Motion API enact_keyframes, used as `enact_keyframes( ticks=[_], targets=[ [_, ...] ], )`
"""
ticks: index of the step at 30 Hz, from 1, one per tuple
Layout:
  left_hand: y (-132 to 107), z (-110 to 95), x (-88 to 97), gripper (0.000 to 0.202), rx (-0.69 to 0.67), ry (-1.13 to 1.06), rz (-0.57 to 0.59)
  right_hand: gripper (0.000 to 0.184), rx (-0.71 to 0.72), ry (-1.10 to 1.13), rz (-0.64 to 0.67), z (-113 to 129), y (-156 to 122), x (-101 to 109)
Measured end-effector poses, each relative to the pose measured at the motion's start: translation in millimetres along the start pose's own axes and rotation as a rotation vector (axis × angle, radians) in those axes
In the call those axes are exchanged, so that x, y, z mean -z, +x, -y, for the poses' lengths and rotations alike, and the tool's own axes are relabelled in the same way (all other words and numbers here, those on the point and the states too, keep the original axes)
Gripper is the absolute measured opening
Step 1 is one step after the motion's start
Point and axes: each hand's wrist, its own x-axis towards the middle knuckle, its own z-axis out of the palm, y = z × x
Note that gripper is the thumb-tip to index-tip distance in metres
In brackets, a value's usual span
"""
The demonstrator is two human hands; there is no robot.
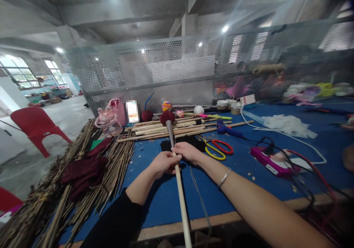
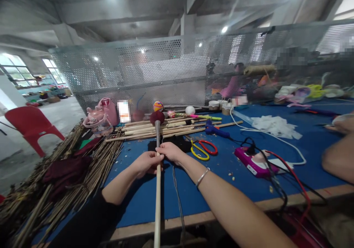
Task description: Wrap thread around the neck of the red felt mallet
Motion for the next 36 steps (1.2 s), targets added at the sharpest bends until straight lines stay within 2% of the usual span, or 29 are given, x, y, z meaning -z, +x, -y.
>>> enact_keyframes(
  ticks=[2, 4, 9, 11, 13, 17, 19, 22, 26, 28, 31, 33, 36],
  targets=[
    [1, 1, -1.6, 0.031, -0.037, 0.029, -0.062, 0.028, -0.011, 0.016, 0.002, 0, 1, 0],
    [0, 0, -3.0, 0.028, -0.026, -0.007, -0.054, 0.028, -0.061, 0.035, 0.062, 2, 1, 4],
    [-4, -5, 1.2, 0.024, 0.012, -0.127, 0.188, 0.029, -0.104, 0.074, 0.220, 5, -2, 15],
    [-4, -4, 3.4, 0.025, 0.028, -0.124, 0.223, 0.029, -0.085, 0.062, 0.226, 4, -2, 15],
    [-3, -3, 4.0, 0.025, 0.032, -0.073, 0.162, 0.028, -0.073, 0.030, 0.193, 2, -1, 12],
    [1, 1, 3.8, 0.032, -0.081, 0.162, -0.117, 0.026, -0.043, -0.031, 0.133, -2, 1, 7],
    [2, 2, 3.8, 0.034, -0.127, 0.203, -0.140, 0.026, -0.034, -0.029, 0.135, -2, 1, 7],
    [2, 3, 1.6, 0.027, -0.120, 0.079, -0.092, 0.025, -0.044, 0.032, 0.191, 1, -1, 10],
    [-1, 4, -7.6, 0.010, -0.055, -0.181, -0.106, 0.022, -0.071, 0.051, 0.290, 4, -4, 10],
    [-1, 3, -12.6, 0.007, -0.025, -0.321, -0.133, 0.021, -0.075, 0.034, 0.277, 5, -4, 7],
    [-1, 0, -17.3, 0.013, 0.071, -0.507, -0.177, 0.017, -0.063, 0.008, 0.232, 7, -4, 2],
    [-1, -1, -18.3, 0.015, 0.109, -0.562, -0.204, 0.016, -0.055, -0.001, 0.217, 8, -5, 0],
    [0, -2, -18.7, 0.015, 0.089, -0.570, -0.246, 0.017, -0.054, -0.021, 0.216, 10, -5, 0]
  ],
)
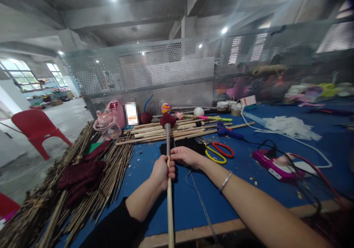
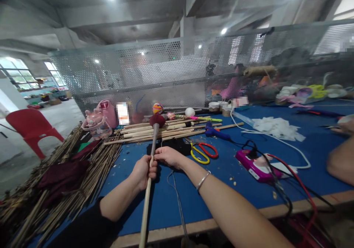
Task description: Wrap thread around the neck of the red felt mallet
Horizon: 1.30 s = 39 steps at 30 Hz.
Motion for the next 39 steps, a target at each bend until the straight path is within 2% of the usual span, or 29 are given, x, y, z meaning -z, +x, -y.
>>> enact_keyframes(
  ticks=[4, 8, 13, 18, 21, 26, 30, 34, 36, 39],
  targets=[
    [0, 1, -1.5, 0.016, -0.005, -0.002, -0.010, 0.019, 0.001, -0.016, -0.019, 1, -1, 1],
    [-1, 1, -4.3, 0.015, -0.030, -0.045, -0.035, 0.018, 0.019, 0.007, -0.093, 1, 1, -3],
    [-1, 0, -4.7, 0.017, -0.052, -0.098, -0.002, 0.020, 0.073, 0.102, -0.148, -1, 4, -7],
    [-5, 6, -3.1, 0.020, -0.279, 0.018, -0.003, 0.025, 0.038, 0.163, -0.102, -2, 2, 0],
    [-11, 9, -4.8, 0.025, -0.335, 0.083, -0.017, 0.029, 0.041, 0.256, -0.060, 0, 0, 3],
    [-12, 11, -6.1, 0.027, -0.300, 0.072, 0.043, 0.027, 0.009, 0.280, 0.062, 3, -1, 5],
    [-3, 11, 1.8, 0.030, -0.261, 0.291, 0.064, 0.022, 0.014, 0.079, -0.096, 4, -1, 7],
    [3, 7, 8.3, 0.026, -0.334, 0.557, -0.010, 0.019, -0.025, -0.009, -0.191, 4, 0, 7],
    [2, 4, 7.4, 0.022, -0.283, 0.552, 0.009, 0.020, -0.015, 0.008, -0.184, 3, 1, 9],
    [-4, 3, 1.4, 0.022, -0.186, 0.421, 0.090, 0.024, 0.014, 0.101, -0.097, 2, 0, 12]
  ],
)
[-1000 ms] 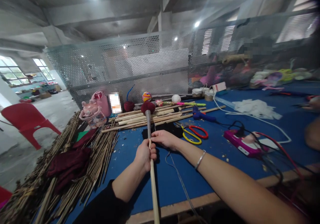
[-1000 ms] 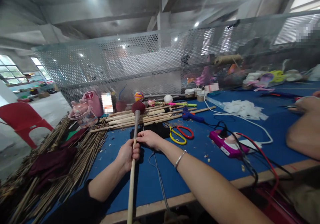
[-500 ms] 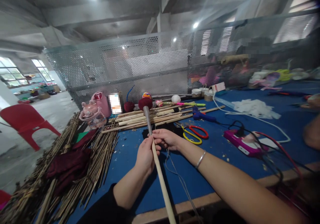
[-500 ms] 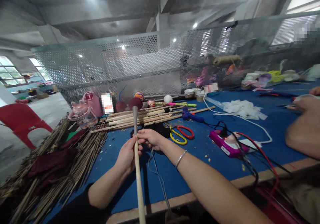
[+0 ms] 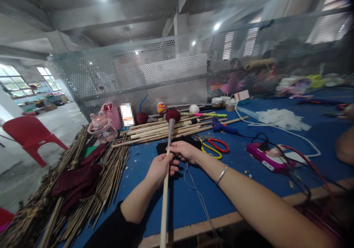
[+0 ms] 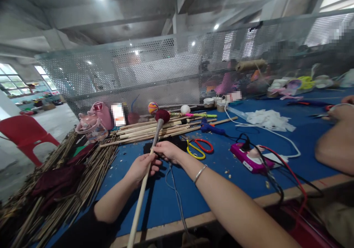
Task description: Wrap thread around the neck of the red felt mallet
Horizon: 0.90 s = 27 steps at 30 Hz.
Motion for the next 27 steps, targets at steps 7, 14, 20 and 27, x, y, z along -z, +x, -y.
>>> enact_keyframes(
  ticks=[7, 14, 20, 27],
  targets=[
    [-3, 5, -4.5, 0.044, -0.012, 0.093, 0.105, 0.027, 0.011, -0.033, 0.048, 1, -2, -2],
    [5, 5, 14.9, 0.041, -0.282, 0.569, -0.177, 0.024, 0.010, -0.128, -0.108, -4, 2, -11],
    [6, 3, 14.3, 0.044, -0.287, 0.500, -0.114, 0.027, 0.006, -0.045, -0.114, 0, 4, -14],
    [-2, 0, -2.4, 0.045, -0.201, 0.070, 0.064, 0.030, -0.005, 0.072, 0.029, 6, -2, -3]
  ],
)
